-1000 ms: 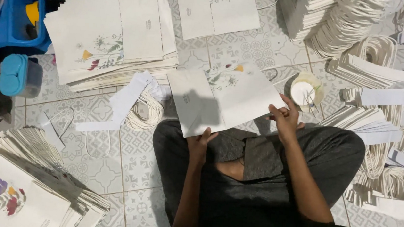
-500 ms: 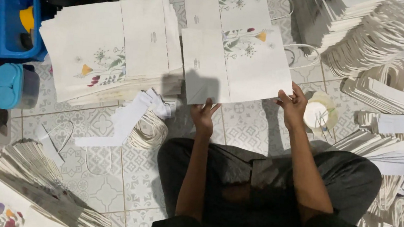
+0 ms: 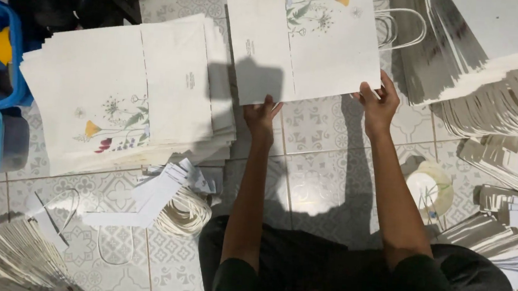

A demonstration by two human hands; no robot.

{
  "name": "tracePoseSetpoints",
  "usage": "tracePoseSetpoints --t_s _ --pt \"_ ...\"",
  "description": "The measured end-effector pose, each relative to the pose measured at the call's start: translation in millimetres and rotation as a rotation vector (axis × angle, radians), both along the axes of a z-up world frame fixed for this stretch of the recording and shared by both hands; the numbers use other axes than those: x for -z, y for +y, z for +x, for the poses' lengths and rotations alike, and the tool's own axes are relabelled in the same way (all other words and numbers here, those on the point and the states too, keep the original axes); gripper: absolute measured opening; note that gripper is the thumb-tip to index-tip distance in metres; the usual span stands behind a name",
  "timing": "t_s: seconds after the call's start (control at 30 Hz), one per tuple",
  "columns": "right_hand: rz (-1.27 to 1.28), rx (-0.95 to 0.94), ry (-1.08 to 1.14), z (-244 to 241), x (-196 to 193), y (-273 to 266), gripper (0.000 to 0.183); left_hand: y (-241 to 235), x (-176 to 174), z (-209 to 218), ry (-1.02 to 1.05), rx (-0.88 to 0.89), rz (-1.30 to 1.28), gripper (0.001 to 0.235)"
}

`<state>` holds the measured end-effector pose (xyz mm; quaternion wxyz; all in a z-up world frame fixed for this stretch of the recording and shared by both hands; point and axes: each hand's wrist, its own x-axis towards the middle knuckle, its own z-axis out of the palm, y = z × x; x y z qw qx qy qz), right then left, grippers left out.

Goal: The person sits on the floor and assembles paper bags by applying glue to paper strips and attaching them to the bag body. They press the glued areas to secure the handles and stack the finished bags.

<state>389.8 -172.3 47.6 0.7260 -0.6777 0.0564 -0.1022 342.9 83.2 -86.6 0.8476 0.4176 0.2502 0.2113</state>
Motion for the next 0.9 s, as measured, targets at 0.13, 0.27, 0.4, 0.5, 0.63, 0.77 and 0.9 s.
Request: tracePoseSetpoints --t_s 0.13,0.27,0.4,0.5,0.63,0.77,0.9 --pt "-0.086 -0.010 0.008 37.8 79.6 -17.1 0.055 2.4 -60.2 -5.4 0.178 0.030 0.093 0.069" --pt "-0.609 -0.004 -0.137 37.3 88.7 -18.7 0.055 5.6 -44.7 -20.0 0.466 0.034 0.582 0.092" --pt "-0.710 0.000 -0.161 37.2 77.8 -11.7 0.057 11.4 -25.9 -16.6 0.396 -0.007 0.899 0.077" --pt "-0.715 -0.075 -0.259 48.2 81.0 -15.3 0.065 23.9 -22.0 0.4 0.330 -0.005 1.152 0.077" --pt "-0.691 -0.140 -0.394 57.8 90.0 -26.2 0.054 32.1 3.2 18.7 0.349 0.076 1.147 0.074" --pt "-0.752 -0.144 -0.262 48.5 76.5 -27.5 0.047 40.4 10.3 22.6 0.284 -0.082 1.227 0.052" --pt "-0.715 -0.131 -0.276 45.0 74.8 -29.3 0.041 48.5 9.5 20.5 0.210 -0.083 1.200 0.055"
